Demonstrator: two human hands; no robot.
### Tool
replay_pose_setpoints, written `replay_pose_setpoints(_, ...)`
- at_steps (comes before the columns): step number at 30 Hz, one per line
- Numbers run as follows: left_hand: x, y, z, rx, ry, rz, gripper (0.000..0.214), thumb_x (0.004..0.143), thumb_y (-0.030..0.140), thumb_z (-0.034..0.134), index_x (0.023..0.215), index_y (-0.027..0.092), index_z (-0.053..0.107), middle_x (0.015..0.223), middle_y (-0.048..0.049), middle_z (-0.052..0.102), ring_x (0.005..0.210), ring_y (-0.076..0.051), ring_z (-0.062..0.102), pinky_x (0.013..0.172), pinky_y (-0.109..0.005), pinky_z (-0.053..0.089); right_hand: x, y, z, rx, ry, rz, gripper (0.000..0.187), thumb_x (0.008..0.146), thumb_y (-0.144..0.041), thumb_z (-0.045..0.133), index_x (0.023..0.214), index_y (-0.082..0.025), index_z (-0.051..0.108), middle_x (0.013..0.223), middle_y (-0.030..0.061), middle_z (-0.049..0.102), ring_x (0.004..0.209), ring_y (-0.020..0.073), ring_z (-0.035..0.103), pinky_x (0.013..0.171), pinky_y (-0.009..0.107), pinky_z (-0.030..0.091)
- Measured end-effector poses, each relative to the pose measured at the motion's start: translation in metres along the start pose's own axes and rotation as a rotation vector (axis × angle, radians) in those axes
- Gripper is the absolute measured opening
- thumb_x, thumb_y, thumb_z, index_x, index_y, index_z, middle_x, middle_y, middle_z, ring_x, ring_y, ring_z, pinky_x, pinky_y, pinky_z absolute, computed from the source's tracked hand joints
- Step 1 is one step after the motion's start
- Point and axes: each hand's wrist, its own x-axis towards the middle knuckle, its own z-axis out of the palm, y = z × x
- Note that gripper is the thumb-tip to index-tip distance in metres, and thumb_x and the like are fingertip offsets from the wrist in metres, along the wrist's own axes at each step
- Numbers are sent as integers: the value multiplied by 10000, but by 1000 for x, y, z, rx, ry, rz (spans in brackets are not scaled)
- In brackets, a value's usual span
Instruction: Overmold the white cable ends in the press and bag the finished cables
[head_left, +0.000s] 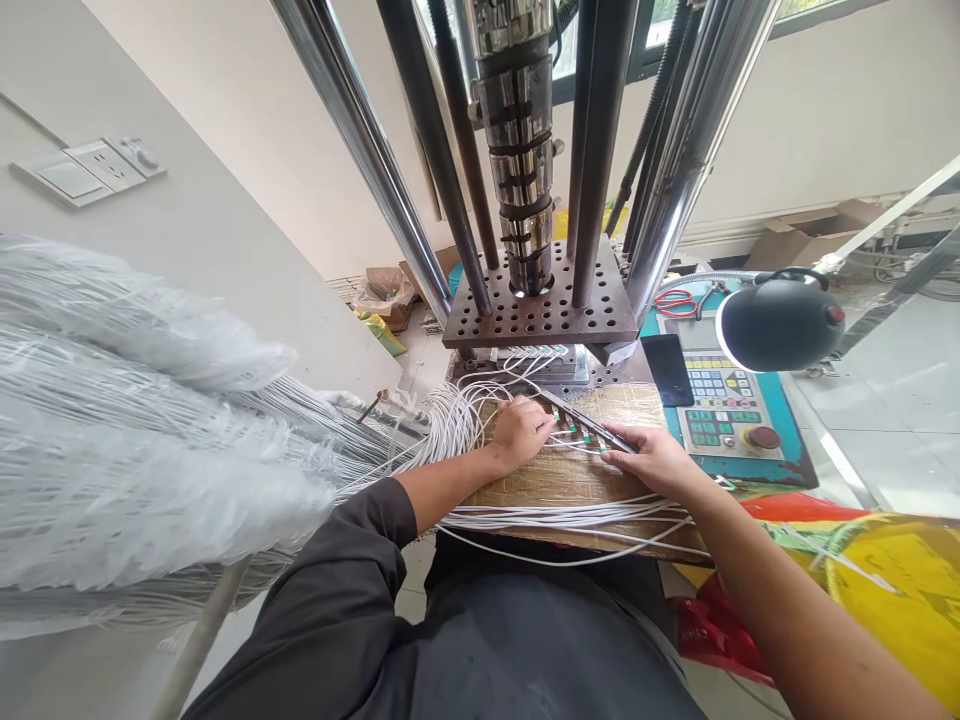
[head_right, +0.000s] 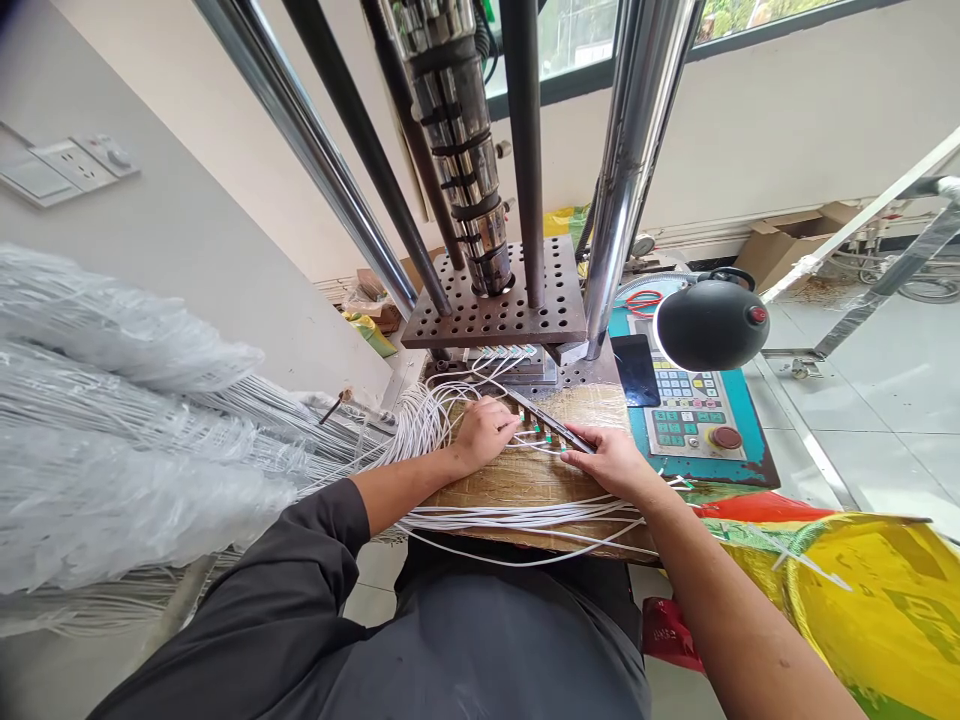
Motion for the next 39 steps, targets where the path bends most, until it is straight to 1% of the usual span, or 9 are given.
replay_pose_setpoints(9,2,1,0,24,-30,-56,262,955,276,578,785,259,777,873,-27,746,922,-197,588,895,-420,350,1,-2,-2,-21,-11,-15,504,757,-362,760,1240,-225,725,1236,41,724,1177,308,668,1077,427,503)
replay_pose_setpoints(13,4,8,-7,3,-34,-49,159,930,309,625,955,248,769,1033,-37,738,985,-211,602,917,-423,379,1,-1,-2,-38,-7,-14,514,755,-360,756,1247,-213,720,1227,46,729,1166,302,674,1073,422,505)
replay_pose_setpoints(17,8,16,-11,23,-67,47,329,855,444,723,1104,229,725,1180,-63,685,1070,-244,585,962,-432,394,1,-1,-1,-48,-3,-18,505,751,-371,759,1236,-231,729,1194,35,746,1130,295,692,1040,402,527)
replay_pose_setpoints(21,12,20,-12,53,-122,62,452,795,499,770,1153,232,697,1198,-66,665,1084,-262,577,944,-440,402,1,-1,-1,-43,-13,-10,525,748,-375,758,1252,-233,719,1146,26,766,1064,283,718,1006,388,546)
replay_pose_setpoints(23,13,20,-12,57,-130,56,435,801,494,765,1143,234,697,1191,-62,665,1079,-262,578,939,-441,402,0,-2,-1,-38,-14,-11,534,745,-366,756,1259,-228,715,1152,27,764,1070,282,715,1010,390,542)
replay_pose_setpoints(27,13,21,-10,45,-122,29,318,840,399,739,1111,236,708,1189,-59,666,1076,-254,577,958,-439,392,1,-2,-2,-30,-22,3,552,747,-371,751,1275,-218,703,1173,36,755,1090,292,705,1018,409,532)
replay_pose_setpoints(31,11,23,-9,17,-108,-20,306,836,384,745,1105,239,716,1204,-70,660,1093,-263,570,984,-447,380,2,-2,-3,-27,-47,-6,560,760,-410,736,1288,-226,695,1154,35,763,1074,300,709,1006,431,536)
replay_pose_setpoints(35,12,26,-6,0,-115,-39,388,819,389,763,1167,230,700,1206,-79,646,1108,-280,562,998,-465,379,0,1,-3,-112,-35,-52,566,777,-426,719,1301,-214,684,1190,57,750,1105,304,691,1032,444,511)
replay_pose_setpoints(39,12,34,-6,1,-135,-27,478,785,399,793,1217,227,684,1196,-87,637,1112,-295,564,992,-471,396,-7,8,-4,-348,65,-175,504,809,-438,690,1266,-225,700,1139,89,737,1071,283,683,978,403,523)
